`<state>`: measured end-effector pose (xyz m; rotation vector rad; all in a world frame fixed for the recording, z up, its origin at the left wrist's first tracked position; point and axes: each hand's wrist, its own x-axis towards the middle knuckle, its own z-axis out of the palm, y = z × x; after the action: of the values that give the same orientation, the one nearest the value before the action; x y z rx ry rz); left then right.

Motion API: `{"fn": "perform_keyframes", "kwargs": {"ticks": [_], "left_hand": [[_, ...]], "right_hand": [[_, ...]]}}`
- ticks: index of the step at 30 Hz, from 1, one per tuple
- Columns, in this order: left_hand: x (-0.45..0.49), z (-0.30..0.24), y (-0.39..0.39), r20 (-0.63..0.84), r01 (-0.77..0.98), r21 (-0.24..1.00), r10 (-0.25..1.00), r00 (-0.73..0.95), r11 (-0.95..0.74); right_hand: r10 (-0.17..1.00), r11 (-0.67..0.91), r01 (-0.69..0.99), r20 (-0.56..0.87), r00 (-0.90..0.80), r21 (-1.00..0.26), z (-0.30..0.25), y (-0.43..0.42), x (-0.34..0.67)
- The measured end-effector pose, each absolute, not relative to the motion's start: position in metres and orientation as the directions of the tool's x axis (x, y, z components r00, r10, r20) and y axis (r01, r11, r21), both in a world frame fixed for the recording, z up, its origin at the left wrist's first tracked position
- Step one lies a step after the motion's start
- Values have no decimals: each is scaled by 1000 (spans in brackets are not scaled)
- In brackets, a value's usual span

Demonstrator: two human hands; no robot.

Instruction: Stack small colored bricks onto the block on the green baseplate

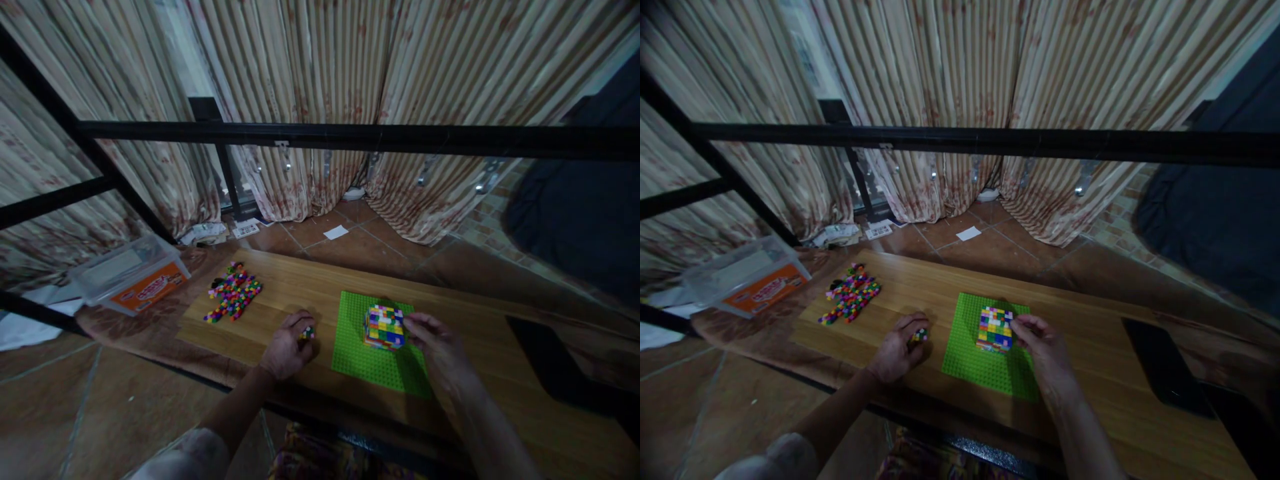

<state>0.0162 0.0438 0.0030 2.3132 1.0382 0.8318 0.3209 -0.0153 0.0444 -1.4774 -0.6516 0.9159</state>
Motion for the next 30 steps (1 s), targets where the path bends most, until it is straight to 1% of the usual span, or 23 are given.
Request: {"fn": "perform_keyframes", "kwargs": {"ticks": [2, 4, 6, 8, 10, 12, 17, 22, 30], "left_hand": [[17, 3, 43, 319, 499, 633, 787, 528, -592], [17, 2, 42, 304, 518, 640, 806, 508, -567], [16, 1, 42, 287, 529, 646, 818, 499, -550], [16, 0, 42, 271, 534, 649, 820, 504, -542], [16, -1, 43, 268, 535, 647, 819, 508, -543], [17, -1, 43, 275, 527, 645, 811, 516, -554], [18, -2, 43, 308, 504, 649, 803, 511, -570], [18, -4, 44, 320, 495, 661, 808, 494, -564], [18, -1, 44, 318, 501, 647, 801, 507, -575]], "right_hand": [[776, -91, -34, -92, 624, -995, 56, -23, 314], [755, -66, 52, -15, 656, -996, 67, -32, 298], [827, -37, 154, 56, 560, -987, 74, -39, 274], [924, 11, 243, 103, 368, -970, 72, -42, 246], [968, 55, 371, 140, 206, -927, 61, -41, 218], [975, 90, 476, 176, 138, -875, 45, -34, 197], [976, 93, 699, 204, 77, -709, 10, -10, 170], [969, 99, 822, 242, 49, -561, 2, 1, 162], [970, 100, 859, 242, 29, -501, 1, 5, 157]]}}
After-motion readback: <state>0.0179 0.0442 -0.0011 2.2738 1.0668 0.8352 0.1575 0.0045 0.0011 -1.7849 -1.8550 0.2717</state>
